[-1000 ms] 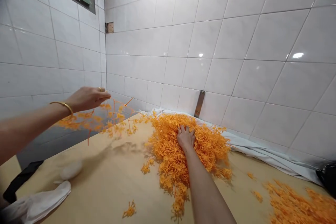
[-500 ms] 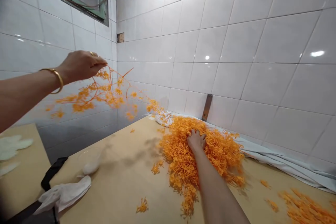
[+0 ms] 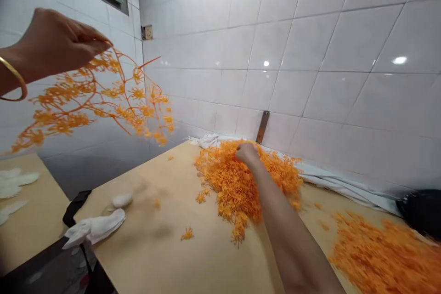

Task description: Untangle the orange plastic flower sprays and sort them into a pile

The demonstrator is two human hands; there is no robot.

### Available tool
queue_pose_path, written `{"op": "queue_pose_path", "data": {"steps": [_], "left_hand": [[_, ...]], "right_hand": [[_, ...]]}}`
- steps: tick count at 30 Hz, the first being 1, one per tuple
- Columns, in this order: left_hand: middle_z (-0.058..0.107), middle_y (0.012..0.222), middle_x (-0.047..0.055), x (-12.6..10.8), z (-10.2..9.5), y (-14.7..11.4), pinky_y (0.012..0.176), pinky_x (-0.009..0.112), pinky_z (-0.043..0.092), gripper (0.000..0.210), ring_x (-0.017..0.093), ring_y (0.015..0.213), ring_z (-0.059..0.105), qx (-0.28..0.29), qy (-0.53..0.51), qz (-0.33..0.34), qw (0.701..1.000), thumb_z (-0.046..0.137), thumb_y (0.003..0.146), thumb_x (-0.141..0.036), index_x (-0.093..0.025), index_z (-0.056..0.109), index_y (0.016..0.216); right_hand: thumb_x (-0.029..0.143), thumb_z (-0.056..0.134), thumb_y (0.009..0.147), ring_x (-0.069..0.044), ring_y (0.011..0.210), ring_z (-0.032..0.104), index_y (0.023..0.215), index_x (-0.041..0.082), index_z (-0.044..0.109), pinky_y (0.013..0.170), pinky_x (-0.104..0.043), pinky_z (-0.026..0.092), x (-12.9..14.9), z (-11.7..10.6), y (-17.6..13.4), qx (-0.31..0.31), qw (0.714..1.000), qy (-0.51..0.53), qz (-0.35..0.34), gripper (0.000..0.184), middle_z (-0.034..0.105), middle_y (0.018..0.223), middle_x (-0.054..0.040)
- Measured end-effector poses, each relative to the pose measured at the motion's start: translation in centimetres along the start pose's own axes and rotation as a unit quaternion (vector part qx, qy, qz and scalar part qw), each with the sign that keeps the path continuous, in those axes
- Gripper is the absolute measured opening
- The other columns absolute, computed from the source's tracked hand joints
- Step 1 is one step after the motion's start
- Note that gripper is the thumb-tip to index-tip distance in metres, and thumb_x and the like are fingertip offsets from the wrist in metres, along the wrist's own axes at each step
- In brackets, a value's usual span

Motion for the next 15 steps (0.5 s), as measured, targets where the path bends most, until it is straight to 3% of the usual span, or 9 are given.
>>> {"op": "queue_pose_path", "data": {"steps": [3, 6, 9, 15], "left_hand": [[0.059, 0.068, 0.002, -4.6, 1.3, -0.3, 0.066, 0.032, 0.038, 0.047, 0.017, 0.070, 0.052, 0.024, -0.052, 0.010, 0.998, 0.041, 0.068, -0.036, -0.003, 0.064, 0.093], [0.057, 0.067, 0.002, -9.4, 2.3, -0.4, 0.062, 0.030, 0.038, 0.044, 0.017, 0.069, 0.053, 0.036, -0.116, 0.059, 0.991, 0.042, 0.068, -0.033, -0.003, 0.065, 0.092], [0.053, 0.058, 0.001, -14.5, 3.9, -0.7, 0.060, 0.027, 0.039, 0.036, 0.012, 0.063, 0.050, 0.042, -0.191, 0.108, 0.975, 0.044, 0.068, -0.026, -0.005, 0.067, 0.086], [0.048, 0.051, -0.003, -24.6, 6.6, -4.5, 0.060, 0.023, 0.039, 0.022, 0.007, 0.056, 0.046, 0.105, -0.367, 0.080, 0.921, 0.045, 0.070, -0.016, -0.011, 0.067, 0.073]], "right_hand": [[0.029, 0.042, 0.077, -0.020, 0.101, 0.048, 0.102, 0.020, 0.058, 0.085, -0.029, 0.036, 0.2, -3.8, -2.8, -0.044, 0.999, 0.007, -0.012, 0.031, 0.048, 0.116, -0.0074], [0.033, 0.040, 0.079, -0.018, 0.101, 0.048, 0.102, 0.020, 0.057, 0.088, -0.029, 0.034, -0.6, -6.7, -7.2, -0.071, 0.995, 0.047, -0.043, 0.032, 0.051, 0.113, -0.0055], [0.035, 0.042, 0.077, -0.018, 0.086, 0.057, 0.097, 0.019, 0.060, 0.078, -0.030, 0.041, -2.4, -8.4, -12.4, -0.008, 0.992, 0.121, -0.044, 0.031, 0.060, 0.099, -0.0054], [0.046, 0.044, 0.074, -0.022, 0.083, 0.058, 0.087, 0.022, 0.061, 0.073, -0.034, 0.046, -7.8, -9.6, -24.6, 0.056, 0.984, 0.162, 0.046, 0.033, 0.063, 0.091, -0.0051]]}}
Point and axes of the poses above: each hand's wrist, its own y-axis towards the middle knuckle, its own z-axis out of the palm, x = y × z, the point moved 1 cm from there along y, towards the middle knuckle
